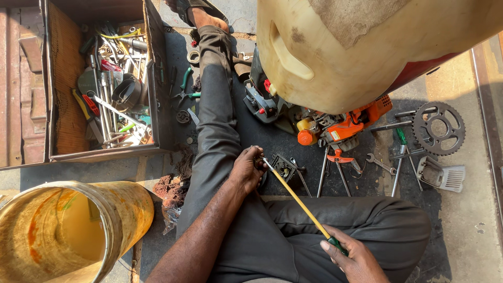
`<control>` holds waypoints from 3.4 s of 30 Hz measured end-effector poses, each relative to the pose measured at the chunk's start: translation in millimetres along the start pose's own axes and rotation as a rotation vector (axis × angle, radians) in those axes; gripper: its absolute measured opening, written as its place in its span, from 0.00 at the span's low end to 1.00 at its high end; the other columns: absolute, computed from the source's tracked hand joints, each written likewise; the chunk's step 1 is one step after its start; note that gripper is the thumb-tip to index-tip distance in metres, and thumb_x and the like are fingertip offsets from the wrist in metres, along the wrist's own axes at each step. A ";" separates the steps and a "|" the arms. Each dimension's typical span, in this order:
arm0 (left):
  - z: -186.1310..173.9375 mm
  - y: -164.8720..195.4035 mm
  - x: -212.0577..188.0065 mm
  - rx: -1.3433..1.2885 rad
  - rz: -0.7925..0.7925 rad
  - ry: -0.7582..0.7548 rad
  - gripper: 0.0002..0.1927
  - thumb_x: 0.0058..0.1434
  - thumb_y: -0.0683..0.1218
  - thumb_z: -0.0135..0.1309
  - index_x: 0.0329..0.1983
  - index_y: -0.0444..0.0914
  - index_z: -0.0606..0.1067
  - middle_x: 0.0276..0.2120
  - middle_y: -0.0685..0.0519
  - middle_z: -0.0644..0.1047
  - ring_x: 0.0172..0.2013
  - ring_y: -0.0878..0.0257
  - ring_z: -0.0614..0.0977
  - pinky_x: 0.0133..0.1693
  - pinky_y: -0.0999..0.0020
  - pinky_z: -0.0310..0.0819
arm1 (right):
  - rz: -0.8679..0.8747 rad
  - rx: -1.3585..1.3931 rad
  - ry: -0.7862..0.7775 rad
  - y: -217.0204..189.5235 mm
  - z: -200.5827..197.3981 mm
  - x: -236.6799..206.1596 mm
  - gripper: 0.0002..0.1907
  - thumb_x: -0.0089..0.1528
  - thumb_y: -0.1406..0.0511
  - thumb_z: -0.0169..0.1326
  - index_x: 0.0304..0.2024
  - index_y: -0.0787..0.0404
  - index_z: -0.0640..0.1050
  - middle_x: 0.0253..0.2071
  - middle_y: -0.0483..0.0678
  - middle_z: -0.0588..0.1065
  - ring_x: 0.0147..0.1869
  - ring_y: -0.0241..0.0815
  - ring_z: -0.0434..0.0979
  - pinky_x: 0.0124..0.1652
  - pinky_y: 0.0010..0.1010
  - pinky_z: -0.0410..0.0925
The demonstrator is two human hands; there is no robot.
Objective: The person sits on the ground and uses a wrench and screwdriver to remove a small engine component, then disassembles it further. They manipulate the carburetor and related parts, placing them on the floor.
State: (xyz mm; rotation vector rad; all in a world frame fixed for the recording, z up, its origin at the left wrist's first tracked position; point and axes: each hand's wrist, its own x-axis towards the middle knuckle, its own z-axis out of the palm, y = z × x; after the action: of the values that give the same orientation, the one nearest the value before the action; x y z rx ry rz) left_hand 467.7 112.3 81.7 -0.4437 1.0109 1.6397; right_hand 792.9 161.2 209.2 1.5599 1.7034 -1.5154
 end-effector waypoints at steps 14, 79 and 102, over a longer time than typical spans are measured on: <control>0.2 -3.0 1.8 0.037 0.008 0.032 0.07 0.63 0.43 0.55 0.41 0.40 0.69 0.30 0.56 0.69 0.29 0.68 0.70 0.36 0.68 0.75 | -0.159 -0.285 0.103 -23.9 -8.1 -12.1 0.31 0.63 0.50 0.56 0.68 0.48 0.74 0.53 0.51 0.82 0.64 0.46 0.76 0.64 0.38 0.63; 7.1 11.0 -11.5 0.222 0.042 0.149 0.11 0.66 0.53 0.49 0.34 0.44 0.68 0.16 0.59 0.64 0.12 0.71 0.61 0.15 0.74 0.52 | 0.026 -1.041 0.370 -47.4 53.5 -59.8 0.29 0.69 0.46 0.47 0.73 0.22 0.60 0.35 0.34 0.75 0.35 0.27 0.81 0.39 0.21 0.76; 12.8 3.5 -6.5 0.279 0.005 0.149 0.17 0.68 0.59 0.48 0.51 0.45 0.65 0.21 0.59 0.64 0.19 0.70 0.66 0.18 0.73 0.57 | -0.433 -0.601 0.577 -52.8 4.5 -41.4 0.25 0.59 0.56 0.60 0.59 0.48 0.75 0.37 0.46 0.79 0.38 0.48 0.81 0.35 0.37 0.72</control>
State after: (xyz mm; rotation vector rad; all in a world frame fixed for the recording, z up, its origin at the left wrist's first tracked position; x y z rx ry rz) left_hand 469.2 118.5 95.1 -0.3791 1.3315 1.4577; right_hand 758.1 148.2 265.2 1.4135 2.6348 -0.5800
